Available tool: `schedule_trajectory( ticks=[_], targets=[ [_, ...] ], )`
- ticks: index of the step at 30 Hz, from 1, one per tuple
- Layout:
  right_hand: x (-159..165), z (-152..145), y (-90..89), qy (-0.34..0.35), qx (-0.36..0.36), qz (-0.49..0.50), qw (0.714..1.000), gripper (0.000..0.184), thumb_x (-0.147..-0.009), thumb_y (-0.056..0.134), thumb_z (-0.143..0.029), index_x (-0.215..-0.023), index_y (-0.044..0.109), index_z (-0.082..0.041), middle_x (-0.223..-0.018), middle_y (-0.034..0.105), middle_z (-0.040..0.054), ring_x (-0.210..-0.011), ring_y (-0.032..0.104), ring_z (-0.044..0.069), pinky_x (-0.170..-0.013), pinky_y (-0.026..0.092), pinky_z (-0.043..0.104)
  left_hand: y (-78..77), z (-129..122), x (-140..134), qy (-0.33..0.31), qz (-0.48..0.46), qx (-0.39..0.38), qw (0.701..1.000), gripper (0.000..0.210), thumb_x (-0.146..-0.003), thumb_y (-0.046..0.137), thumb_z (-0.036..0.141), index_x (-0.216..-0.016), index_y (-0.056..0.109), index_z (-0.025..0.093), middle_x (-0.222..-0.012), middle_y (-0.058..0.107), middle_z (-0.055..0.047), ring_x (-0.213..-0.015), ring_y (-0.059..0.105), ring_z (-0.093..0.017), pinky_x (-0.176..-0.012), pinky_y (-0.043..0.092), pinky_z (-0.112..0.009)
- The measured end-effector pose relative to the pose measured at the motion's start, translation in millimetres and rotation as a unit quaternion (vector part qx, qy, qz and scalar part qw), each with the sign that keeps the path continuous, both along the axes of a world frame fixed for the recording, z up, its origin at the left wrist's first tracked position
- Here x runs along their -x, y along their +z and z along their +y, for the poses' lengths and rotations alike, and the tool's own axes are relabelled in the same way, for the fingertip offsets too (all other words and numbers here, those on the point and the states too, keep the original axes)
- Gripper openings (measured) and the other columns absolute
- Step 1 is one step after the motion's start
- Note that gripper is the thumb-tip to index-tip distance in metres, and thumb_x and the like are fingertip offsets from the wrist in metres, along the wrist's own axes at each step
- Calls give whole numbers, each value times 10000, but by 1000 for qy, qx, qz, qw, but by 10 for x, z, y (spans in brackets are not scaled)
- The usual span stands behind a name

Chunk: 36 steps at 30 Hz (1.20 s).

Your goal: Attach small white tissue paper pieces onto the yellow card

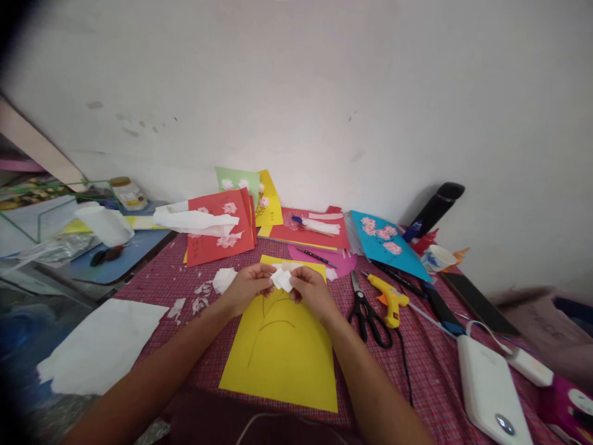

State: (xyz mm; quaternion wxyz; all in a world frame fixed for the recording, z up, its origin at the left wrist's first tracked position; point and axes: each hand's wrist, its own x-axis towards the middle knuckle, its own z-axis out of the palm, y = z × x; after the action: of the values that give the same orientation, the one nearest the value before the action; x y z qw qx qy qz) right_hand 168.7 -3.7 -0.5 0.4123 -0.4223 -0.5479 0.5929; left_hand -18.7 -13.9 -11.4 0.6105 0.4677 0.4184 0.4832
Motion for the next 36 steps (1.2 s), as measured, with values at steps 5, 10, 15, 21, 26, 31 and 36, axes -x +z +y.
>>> schedule_trajectory(
  ticks=[5,10,15,21,26,31,36],
  targets=[
    [-24,18,-10,-48,-1,-36,998,64,-726,583,-239,-709,554,-185,-444,526,-46,-374,455,105,-393,341,215,-4,32,44,23,89,-29,995,266,-687,585,162,-951,593,131,-664,590,13,-486,525,-85,-475,424,-215],
    [-13,19,-8,-89,-37,-31,995,75,-725,577,-243,-689,546,-185,-496,503,-55,-375,415,81,-376,291,207,-56,5,42,-35,227,-62,971,211,-703,588,223,-871,679,133,-679,632,-13,-506,509,-87,-459,354,-194],
    [18,-1,14,-58,-26,-23,998,95,-738,589,-267,-720,542,-186,-509,482,-65,-380,409,75,-380,283,202,7,-54,-9,-75,174,-82,978,243,-759,584,282,-926,681,135,-732,638,-27,-591,551,-106,-531,401,-204],
    [82,-64,77,-19,-16,-19,1000,163,-741,613,-311,-723,516,-182,-523,485,-66,-390,415,68,-398,302,198,73,-71,-43,-91,73,-30,993,242,-766,628,338,-844,642,110,-583,571,-1,-480,494,-81,-496,390,-204],
    [106,-81,75,-26,-32,-1,999,198,-730,632,-318,-755,474,-203,-544,482,-83,-383,432,74,-393,325,202,36,-50,-30,-64,88,-35,993,237,-770,629,354,-792,627,118,-590,585,-7,-494,515,-85,-497,399,-198],
    [107,-94,60,0,-59,-29,998,153,-736,641,-287,-747,527,-185,-574,506,-61,-441,463,78,-441,354,206,14,-42,-16,-41,106,-37,993,238,-771,624,362,-788,613,124,-611,607,-11,-508,538,-93,-504,410,-201],
    [106,-83,14,2,-58,-54,997,217,-707,684,-339,-823,593,-181,-629,538,-46,-479,489,87,-471,383,218,5,-43,-14,-54,126,-62,989,245,-785,609,374,-752,617,132,-617,619,-13,-522,547,-99,-522,413,-210]
  ],
)
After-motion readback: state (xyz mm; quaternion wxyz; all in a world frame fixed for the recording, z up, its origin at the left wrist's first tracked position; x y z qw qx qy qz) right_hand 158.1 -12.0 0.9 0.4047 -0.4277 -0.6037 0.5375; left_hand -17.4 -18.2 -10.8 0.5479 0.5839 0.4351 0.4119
